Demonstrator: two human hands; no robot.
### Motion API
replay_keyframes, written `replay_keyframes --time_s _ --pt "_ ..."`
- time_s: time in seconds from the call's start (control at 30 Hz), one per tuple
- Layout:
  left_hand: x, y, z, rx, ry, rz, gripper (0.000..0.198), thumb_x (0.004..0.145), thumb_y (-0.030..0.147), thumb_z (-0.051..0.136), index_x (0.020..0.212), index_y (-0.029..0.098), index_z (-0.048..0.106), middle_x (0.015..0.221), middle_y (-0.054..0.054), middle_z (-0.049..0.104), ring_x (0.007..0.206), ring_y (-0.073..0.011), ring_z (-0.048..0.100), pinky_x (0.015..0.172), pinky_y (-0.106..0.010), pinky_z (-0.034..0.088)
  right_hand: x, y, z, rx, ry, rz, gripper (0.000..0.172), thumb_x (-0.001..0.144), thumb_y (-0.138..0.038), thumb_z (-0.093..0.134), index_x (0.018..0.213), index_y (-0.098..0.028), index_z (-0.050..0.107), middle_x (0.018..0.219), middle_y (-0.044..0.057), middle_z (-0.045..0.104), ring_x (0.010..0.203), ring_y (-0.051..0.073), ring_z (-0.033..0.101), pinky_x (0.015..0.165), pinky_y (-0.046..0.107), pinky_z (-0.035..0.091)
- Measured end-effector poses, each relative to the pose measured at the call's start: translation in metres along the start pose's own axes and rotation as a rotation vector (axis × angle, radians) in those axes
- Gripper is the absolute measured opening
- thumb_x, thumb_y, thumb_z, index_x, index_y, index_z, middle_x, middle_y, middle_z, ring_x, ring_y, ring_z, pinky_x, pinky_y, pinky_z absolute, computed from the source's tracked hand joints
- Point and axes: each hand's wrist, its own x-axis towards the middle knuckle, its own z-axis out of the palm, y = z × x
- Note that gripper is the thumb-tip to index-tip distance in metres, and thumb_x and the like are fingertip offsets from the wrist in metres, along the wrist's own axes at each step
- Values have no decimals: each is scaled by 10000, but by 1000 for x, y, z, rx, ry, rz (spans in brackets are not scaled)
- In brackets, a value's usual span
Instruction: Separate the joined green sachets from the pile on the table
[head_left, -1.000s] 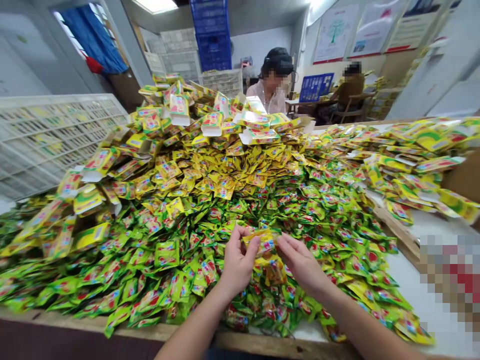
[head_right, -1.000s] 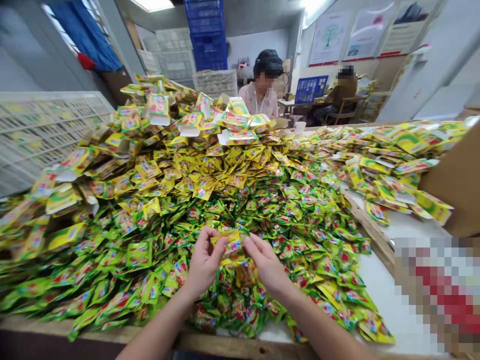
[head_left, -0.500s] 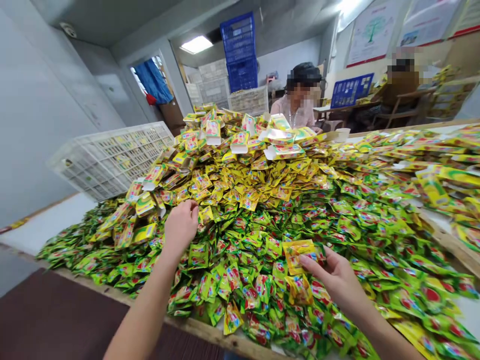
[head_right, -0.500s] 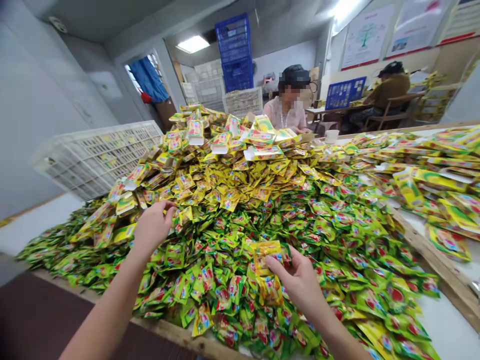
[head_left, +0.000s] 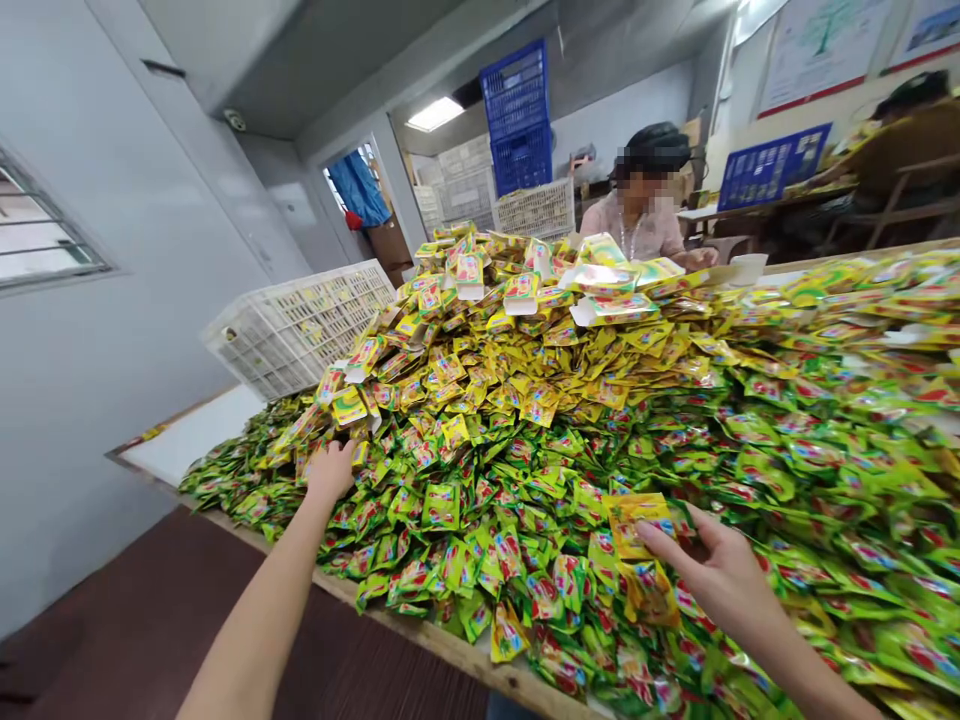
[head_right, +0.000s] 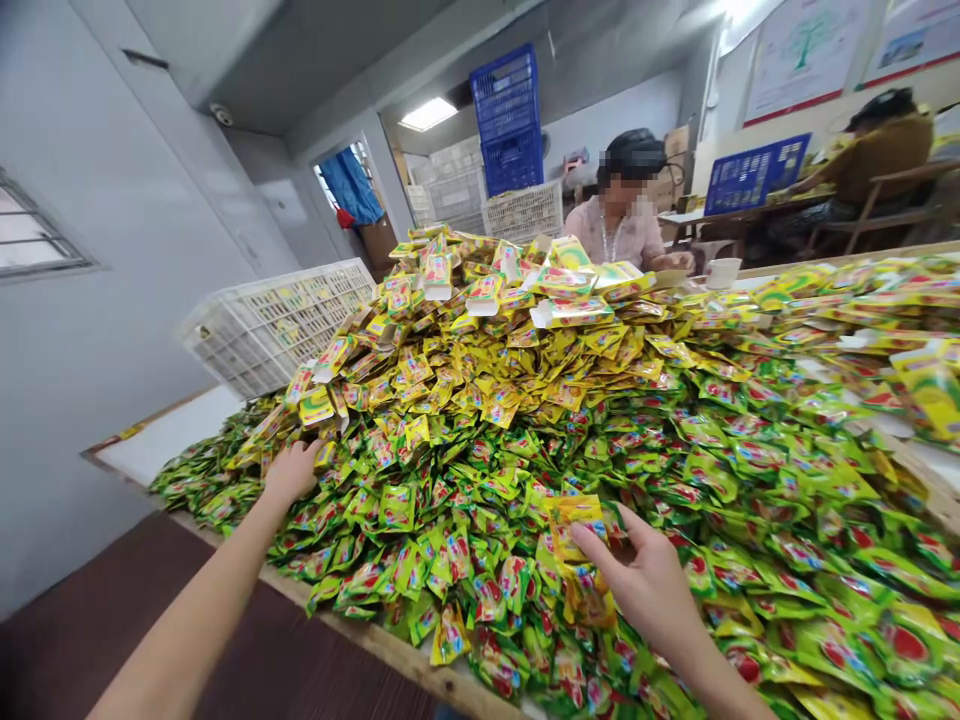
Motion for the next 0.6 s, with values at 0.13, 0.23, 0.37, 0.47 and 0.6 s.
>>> replay_keyframes --time_s 0.13,0.23,0.37,0.47,0.6 --pt "-5 20 -26 -40 109 26 509 735 97 454 1243 125 425 1145 -191 551 1022 -327 583 780 -404 480 4 3 -2 103 7 58 332 629 -474 734 770 -177 685 731 55 736 666 230 678 592 281 555" --pt "-34 55 -53 -338 325 217 464 791 267 527 1222 174 383 1110 -114 563 964 -254 604 800 -358 492 2 -3 -1 327 -48 136 319 591 -455 779 738 -191 678 704 29 722 641 184 659 598 254 542" --pt "-102 130 -69 -1043 359 740 510 702 394 693 1096 225 416 987 -28 594 809 -166 636 717 -282 527 -5 -16 -1 613 -205 209 364 531 -425 817 790 -204 689 793 44 730 652 164 655 619 265 540" --pt "-140 188 -62 -1284 219 950 513 703 343 720 1100 234 413 995 -34 610 874 -163 640 767 -274 527 -7 -22 -4 695 -290 203 359 514 -402 824 782 -206 689 730 26 718 577 146 634 574 264 533" --pt "-151 238 -49 -1360 319 890 533 719 340 706 1129 221 386 1093 -84 596 974 -202 620 829 -334 512 0 -20 -13 650 -122 170 331 533 -403 813 740 -190 668 661 2 696 564 144 628 554 260 532"
